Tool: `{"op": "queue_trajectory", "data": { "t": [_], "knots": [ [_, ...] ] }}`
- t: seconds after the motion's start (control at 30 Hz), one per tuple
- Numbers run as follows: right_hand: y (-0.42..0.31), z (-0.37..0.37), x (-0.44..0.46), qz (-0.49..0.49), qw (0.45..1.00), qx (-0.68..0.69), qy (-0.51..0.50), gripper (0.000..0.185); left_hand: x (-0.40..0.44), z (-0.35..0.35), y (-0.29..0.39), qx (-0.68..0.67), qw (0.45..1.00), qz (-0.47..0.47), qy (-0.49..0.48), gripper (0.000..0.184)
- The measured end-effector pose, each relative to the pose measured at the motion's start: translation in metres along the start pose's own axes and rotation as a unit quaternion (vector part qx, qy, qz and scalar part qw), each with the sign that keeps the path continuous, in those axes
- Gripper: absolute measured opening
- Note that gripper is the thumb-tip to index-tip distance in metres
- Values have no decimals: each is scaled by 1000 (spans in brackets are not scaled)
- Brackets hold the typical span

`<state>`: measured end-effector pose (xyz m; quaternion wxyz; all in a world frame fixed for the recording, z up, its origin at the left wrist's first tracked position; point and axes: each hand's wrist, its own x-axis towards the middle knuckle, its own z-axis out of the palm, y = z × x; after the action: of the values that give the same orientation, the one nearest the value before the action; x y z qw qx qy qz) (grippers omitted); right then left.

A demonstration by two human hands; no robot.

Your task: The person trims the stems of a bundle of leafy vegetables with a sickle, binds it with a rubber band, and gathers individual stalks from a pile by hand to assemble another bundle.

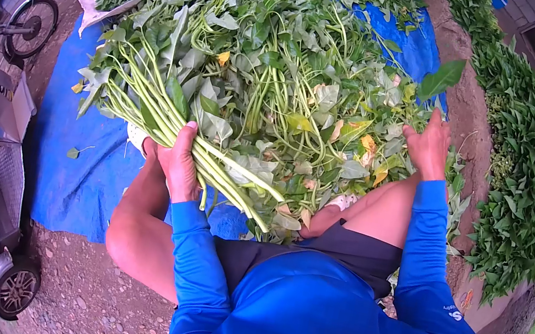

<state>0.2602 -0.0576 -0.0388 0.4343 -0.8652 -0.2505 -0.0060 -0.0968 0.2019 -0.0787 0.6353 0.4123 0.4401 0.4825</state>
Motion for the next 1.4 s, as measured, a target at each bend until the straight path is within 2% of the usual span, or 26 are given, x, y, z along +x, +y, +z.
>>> {"op": "queue_trajectory", "data": {
  "t": [0.03,0.07,0.1,0.13,0.17,0.2,0.27,0.33,0.37,0.4,0.47,0.5,0.53,0.6,0.63,0.73,0.8,0.87,0.93,1.0,1.03,1.07,1.13,1.17,1.2,1.4],
  "knots": [
    [8,10,8,-82,986,-136,46,42,0,1,5,-7,1000,7,13,52],
    [14,20,20,-166,946,-265,91,48,-5,2,11,-6,1000,3,11,56],
    [4,47,21,-61,993,-88,-49,42,-6,4,13,-16,1000,4,6,56],
    [-18,86,10,52,977,93,-186,37,-8,2,14,-22,1000,3,-1,56],
    [-44,116,-3,130,928,130,-324,26,-7,0,15,-16,1000,1,-1,57],
    [-43,154,-12,103,905,66,-408,25,-5,-1,15,-12,1000,2,-2,58],
    [-28,225,-25,-24,944,15,-328,28,-4,1,19,-8,1000,6,-3,58],
    [-19,287,-20,-32,980,-27,-196,29,-9,4,28,-6,1000,10,-3,57],
    [-28,299,-14,-25,982,-68,-177,25,-9,1,30,8,1000,-10,-10,58],
    [-33,305,-8,7,979,-77,-188,25,-12,8,34,1,1000,12,4,58],
    [-42,312,6,66,970,-101,-211,23,-8,3,28,7,1000,-11,-8,59],
    [-37,315,21,83,962,-119,-232,37,-7,5,29,9,1000,-11,-6,59],
    [-39,316,29,81,975,-84,-191,33,-6,6,30,1,1000,-12,-6,59],
    [-48,293,48,142,967,39,-208,19,-3,9,29,-16,1000,-15,-2,59],
    [-46,284,62,136,966,81,-204,19,-2,9,28,-22,999,-30,-7,59],
    [-71,222,112,284,849,271,-353,16,2,6,19,-20,995,-98,-24,58],
    [-91,185,138,231,848,311,-363,17,0,7,16,-28,995,-94,-27,57],
    [-124,133,152,185,856,376,-302,20,-3,9,18,-53,995,-79,-35,57],
    [-149,57,154,169,834,404,-336,31,-3,4,15,-35,993,-104,-48,58],
    [-136,9,151,159,794,479,-340,36,-4,3,11,-56,990,-116,-58,57],
    [-125,-7,140,184,741,554,-333,35,-1,5,1,-43,997,-50,-47,45],
    [-110,-12,126,195,730,585,-294,36,2,4,-7,-43,996,-52,-58,45],
    [-66,9,93,331,721,530,-300,30,0,2,-8,-37,995,-61,-74,45],
    [-47,20,68,380,719,472,-341,29,-9,8,7,-45,992,-88,-79,44],
    [-32,29,49,403,707,472,-339,31,-7,4,1,-27,990,-107,-85,44],
    [-23,36,-16,342,714,501,-350,34,-20,12,-2,-44,985,-137,-97,48]
  ]
}}
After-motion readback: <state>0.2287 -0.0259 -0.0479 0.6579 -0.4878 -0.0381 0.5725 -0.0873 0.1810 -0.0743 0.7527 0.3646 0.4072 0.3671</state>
